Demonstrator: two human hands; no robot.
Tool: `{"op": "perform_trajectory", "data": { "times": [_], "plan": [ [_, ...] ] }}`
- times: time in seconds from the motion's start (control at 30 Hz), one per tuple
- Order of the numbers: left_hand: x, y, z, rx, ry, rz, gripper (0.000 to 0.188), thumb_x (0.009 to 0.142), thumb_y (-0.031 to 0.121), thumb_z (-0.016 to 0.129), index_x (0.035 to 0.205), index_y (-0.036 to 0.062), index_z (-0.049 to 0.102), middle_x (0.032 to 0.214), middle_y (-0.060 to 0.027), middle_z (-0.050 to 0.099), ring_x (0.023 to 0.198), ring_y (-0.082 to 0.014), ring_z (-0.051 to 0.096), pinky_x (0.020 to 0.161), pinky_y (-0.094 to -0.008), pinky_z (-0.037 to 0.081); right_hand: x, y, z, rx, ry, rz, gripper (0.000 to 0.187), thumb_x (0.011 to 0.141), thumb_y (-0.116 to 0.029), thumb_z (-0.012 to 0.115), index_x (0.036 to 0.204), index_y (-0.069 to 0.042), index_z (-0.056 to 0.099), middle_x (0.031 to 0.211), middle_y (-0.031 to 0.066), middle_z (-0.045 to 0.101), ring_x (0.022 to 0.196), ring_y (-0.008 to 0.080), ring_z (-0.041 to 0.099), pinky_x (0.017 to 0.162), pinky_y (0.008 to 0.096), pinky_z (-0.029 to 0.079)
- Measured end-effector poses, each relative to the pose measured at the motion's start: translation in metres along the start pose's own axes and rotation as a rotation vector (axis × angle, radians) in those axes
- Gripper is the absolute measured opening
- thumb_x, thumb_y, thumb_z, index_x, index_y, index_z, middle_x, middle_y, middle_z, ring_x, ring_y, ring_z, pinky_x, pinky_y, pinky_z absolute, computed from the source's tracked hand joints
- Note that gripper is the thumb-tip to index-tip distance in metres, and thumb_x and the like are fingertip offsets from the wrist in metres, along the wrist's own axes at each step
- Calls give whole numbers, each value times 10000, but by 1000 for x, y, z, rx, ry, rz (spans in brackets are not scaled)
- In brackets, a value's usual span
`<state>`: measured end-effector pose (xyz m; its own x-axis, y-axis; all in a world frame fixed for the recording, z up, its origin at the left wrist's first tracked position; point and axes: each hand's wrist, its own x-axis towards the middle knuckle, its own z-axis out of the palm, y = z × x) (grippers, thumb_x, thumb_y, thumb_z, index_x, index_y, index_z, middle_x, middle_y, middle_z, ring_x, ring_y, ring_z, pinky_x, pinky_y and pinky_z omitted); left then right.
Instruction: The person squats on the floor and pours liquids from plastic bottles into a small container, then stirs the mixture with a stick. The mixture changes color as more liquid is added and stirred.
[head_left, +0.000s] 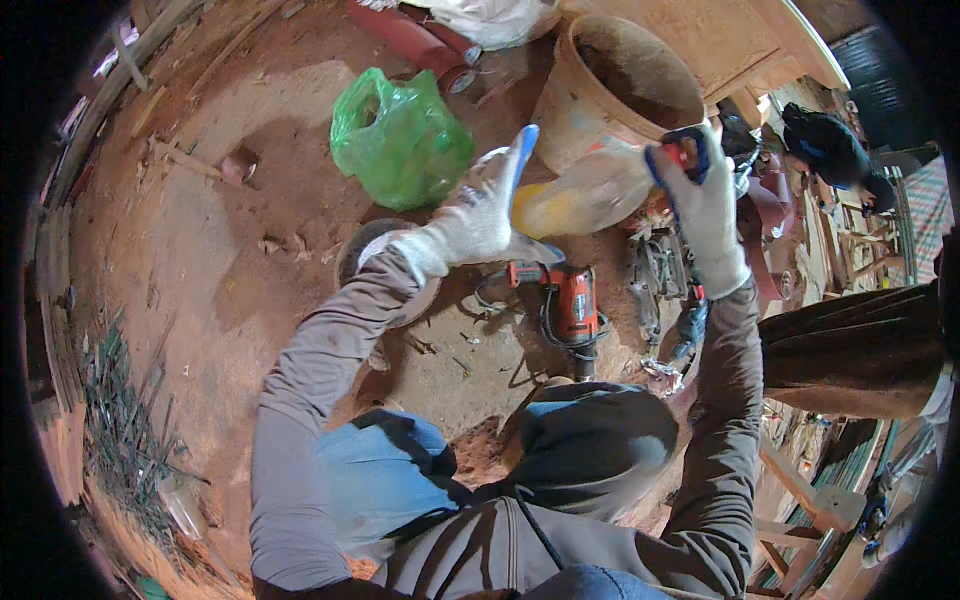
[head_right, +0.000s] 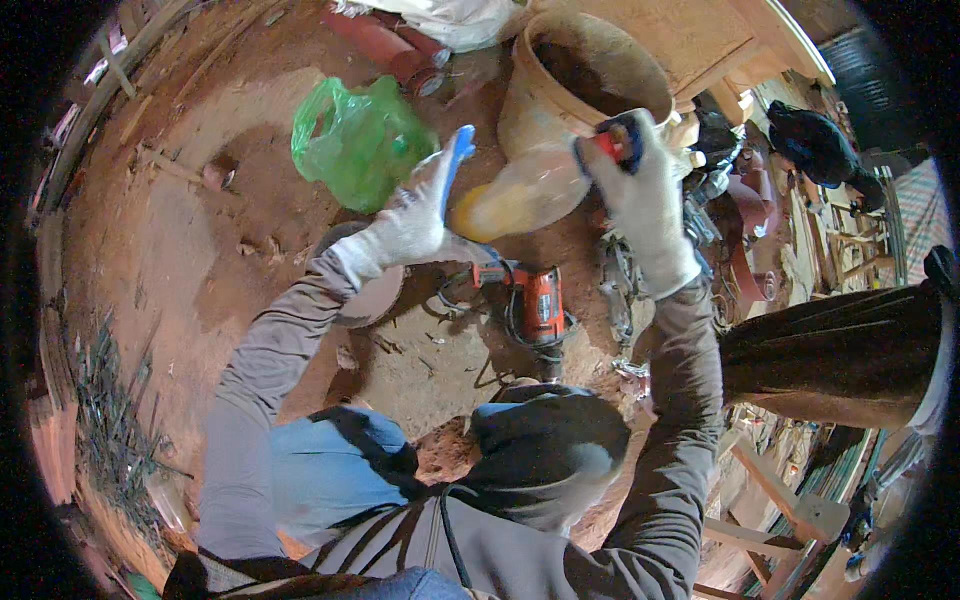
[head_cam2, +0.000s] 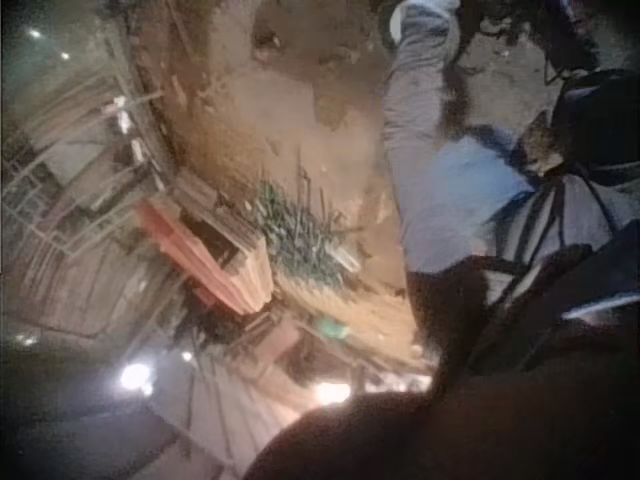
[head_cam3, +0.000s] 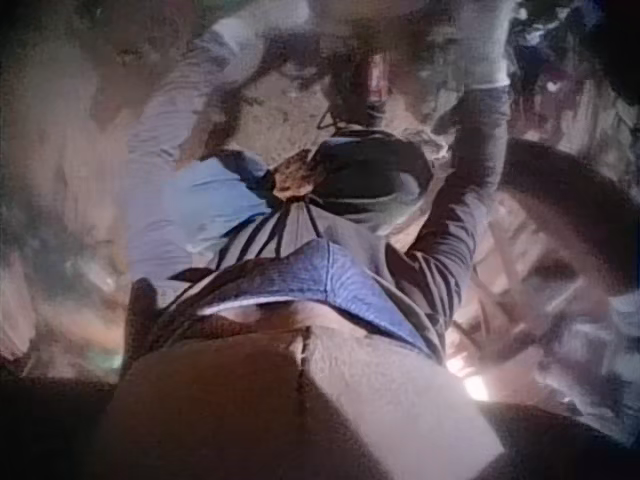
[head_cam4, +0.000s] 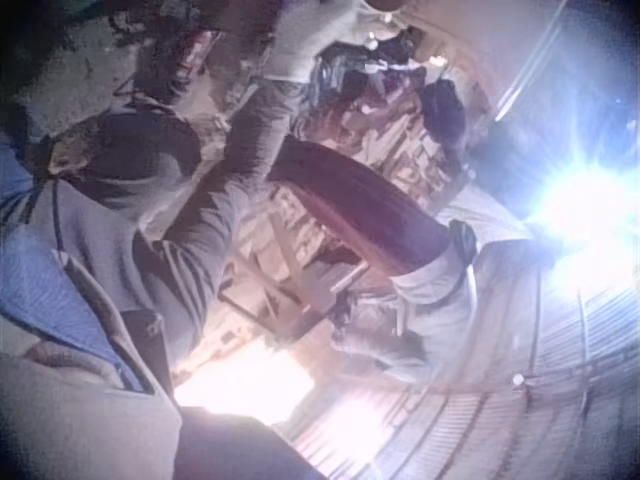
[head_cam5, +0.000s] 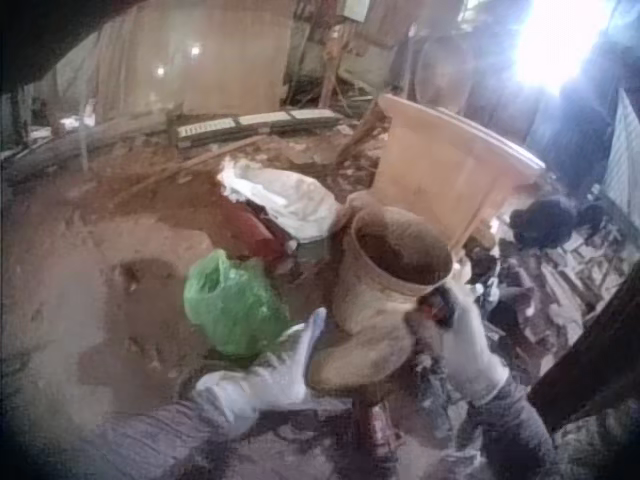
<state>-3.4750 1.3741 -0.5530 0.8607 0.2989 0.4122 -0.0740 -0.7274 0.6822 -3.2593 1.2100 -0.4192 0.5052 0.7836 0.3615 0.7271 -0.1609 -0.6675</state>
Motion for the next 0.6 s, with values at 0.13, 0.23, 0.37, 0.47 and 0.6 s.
{"op": "perform_trajectory", "data": {
  "times": [0.13,0.23,0.37,0.47,0.6],
  "plan": [
    [38,31,-4,-398,-262,-129,1357,635,318,983,1620,1,105,1575,-224,378,1442,-325,417,1183,-465,352,-20,1,1,183,-1,8,227,902,-173,759,997,-29,612,838,60,626,813,107,567,738,309,501],
    [-15,8,4,-587,-239,-68,1328,635,224,973,1628,40,109,1524,-185,450,1416,-294,450,1176,-439,367,-33,-8,28,200,-98,27,263,898,-243,751,972,-45,594,747,139,640,674,213,639,636,400,511],
    [-58,52,25,-651,-273,-301,1175,647,256,973,1570,60,274,1480,-154,482,1346,-262,490,1159,-437,388,-64,-21,51,70,-298,-52,320,849,-222,763,1030,-27,585,780,213,652,767,383,713,656,437,526],
    [-57,48,28,-741,-543,-356,1002,681,254,952,1493,58,400,1459,-145,502,1343,-271,489,1148,-446,392,-55,-27,34,247,-219,-114,322,868,-262,746,1023,-41,571,736,200,631,709,387,681,627,440,516],
    [-82,36,50,-400,-654,-141,652,768,241,895,1336,99,607,1350,-102,611,1264,-290,572,1096,-442,439,-44,-19,19,445,-170,-76,296,911,-273,724,1042,-48,582,726,198,615,685,412,644,595,427,499]
  ]
}}
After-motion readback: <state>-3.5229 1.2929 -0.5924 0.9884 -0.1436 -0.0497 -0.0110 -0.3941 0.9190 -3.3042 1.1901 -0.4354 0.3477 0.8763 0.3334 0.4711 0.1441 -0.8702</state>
